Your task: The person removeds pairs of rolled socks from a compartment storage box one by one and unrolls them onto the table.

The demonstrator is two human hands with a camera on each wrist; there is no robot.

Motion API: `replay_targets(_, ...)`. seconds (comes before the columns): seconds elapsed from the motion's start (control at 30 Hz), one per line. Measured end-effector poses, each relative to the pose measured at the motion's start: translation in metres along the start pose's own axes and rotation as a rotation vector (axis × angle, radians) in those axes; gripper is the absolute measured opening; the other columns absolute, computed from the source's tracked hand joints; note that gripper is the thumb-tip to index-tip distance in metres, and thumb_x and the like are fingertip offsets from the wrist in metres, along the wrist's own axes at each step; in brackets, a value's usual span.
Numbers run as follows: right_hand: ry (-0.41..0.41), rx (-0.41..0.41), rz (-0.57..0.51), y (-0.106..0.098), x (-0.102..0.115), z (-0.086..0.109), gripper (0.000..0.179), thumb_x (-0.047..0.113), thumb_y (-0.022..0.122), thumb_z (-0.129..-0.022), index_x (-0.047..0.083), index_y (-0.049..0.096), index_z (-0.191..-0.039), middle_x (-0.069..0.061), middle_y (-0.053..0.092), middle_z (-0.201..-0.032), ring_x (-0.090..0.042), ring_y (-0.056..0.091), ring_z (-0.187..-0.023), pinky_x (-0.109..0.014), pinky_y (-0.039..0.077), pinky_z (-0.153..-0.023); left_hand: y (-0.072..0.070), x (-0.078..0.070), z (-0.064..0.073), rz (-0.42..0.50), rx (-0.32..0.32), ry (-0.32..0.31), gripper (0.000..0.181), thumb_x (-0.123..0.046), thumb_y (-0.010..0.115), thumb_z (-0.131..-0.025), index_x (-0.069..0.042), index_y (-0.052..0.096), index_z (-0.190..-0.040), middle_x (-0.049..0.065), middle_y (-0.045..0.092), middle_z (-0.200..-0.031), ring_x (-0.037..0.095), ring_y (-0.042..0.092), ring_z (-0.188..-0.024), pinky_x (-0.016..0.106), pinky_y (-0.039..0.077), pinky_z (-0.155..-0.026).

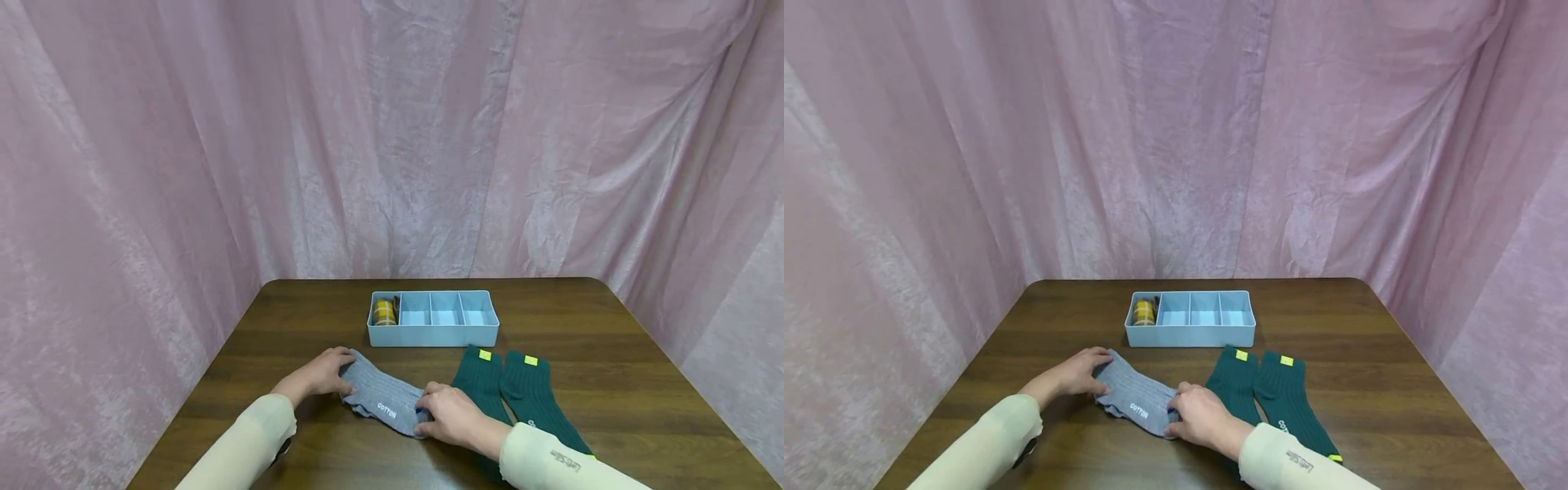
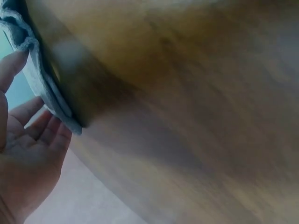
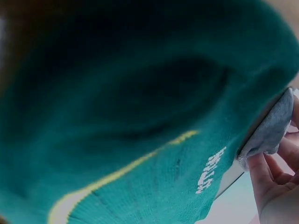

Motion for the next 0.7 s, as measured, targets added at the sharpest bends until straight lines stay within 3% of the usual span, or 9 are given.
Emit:
replay_targets(0.17,0.016,-0.031,-0.034,0.002,0.001,0.008,0.037,0.038,0.081,-0.081,0.009,0.077,-0.104,0.001,0.061,-0.095,-0.011,0.058,-0.084,-0.029,0.05,-0.071,0.0,-0.003,-0.01,-0.004,0.036,0.009,0.068,-0.024,0.081,-0.081,-0.001,0.055,-0.139,0.017,0.044,-0.147,0.036,0.036,-0.138,0.049,0.033,-0.11)
replay_targets(0.3,0.018,-0.05,-0.074,0.003,0.006,0.014,0.036,0.038,0.081,-0.082,0.008,0.077,-0.103,0.002,0.06,-0.093,-0.009,0.057,-0.081,-0.026,0.049,-0.069,0.002,-0.009,-0.01,-0.008,0.02,0.057,0.064,-0.021,0.08,-0.082,0.001,0.056,-0.137,0.02,0.046,-0.145,0.038,0.037,-0.137,0.05,0.033,-0.11)
replay_targets(0.43,-0.005,-0.08,-0.109,-0.001,0.01,0.018,0.031,0.035,0.077,-0.086,0.008,0.077,-0.102,0.002,0.062,-0.095,-0.009,0.059,-0.083,-0.027,0.051,-0.071,0.006,-0.021,-0.002,-0.065,-0.086,0.119,0.056,-0.016,0.08,-0.082,0.005,0.06,-0.13,0.024,0.05,-0.139,0.041,0.044,-0.131,0.051,0.038,-0.106)
replay_targets(0.57,-0.065,-0.096,-0.085,-0.006,0.008,0.017,0.026,0.026,0.073,-0.091,0.008,0.076,-0.109,-0.002,0.066,-0.11,-0.015,0.061,-0.1,-0.033,0.053,-0.083,0.012,-0.038,0.007,-0.138,-0.188,0.109,0.052,-0.026,0.081,-0.083,0.004,0.066,-0.122,0.024,0.056,-0.127,0.04,0.052,-0.119,0.053,0.043,-0.098)
replay_targets(0.7,-0.127,0.007,-0.047,-0.005,0.004,0.017,0.031,0.023,0.074,-0.09,0.008,0.073,-0.118,-0.005,0.064,-0.124,-0.019,0.058,-0.114,-0.035,0.05,-0.092,0.02,-0.054,0.011,-0.139,-0.12,0.059,0.064,-0.039,0.081,-0.081,0.005,0.064,-0.124,0.029,0.052,-0.131,0.044,0.048,-0.124,0.055,0.04,-0.102)
Point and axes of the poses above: each hand's wrist, its own z-axis away from the middle knuckle, its own y-axis out of the palm, x = y × z, the point moved 1 cm from there along -z, towards the middle knuckle
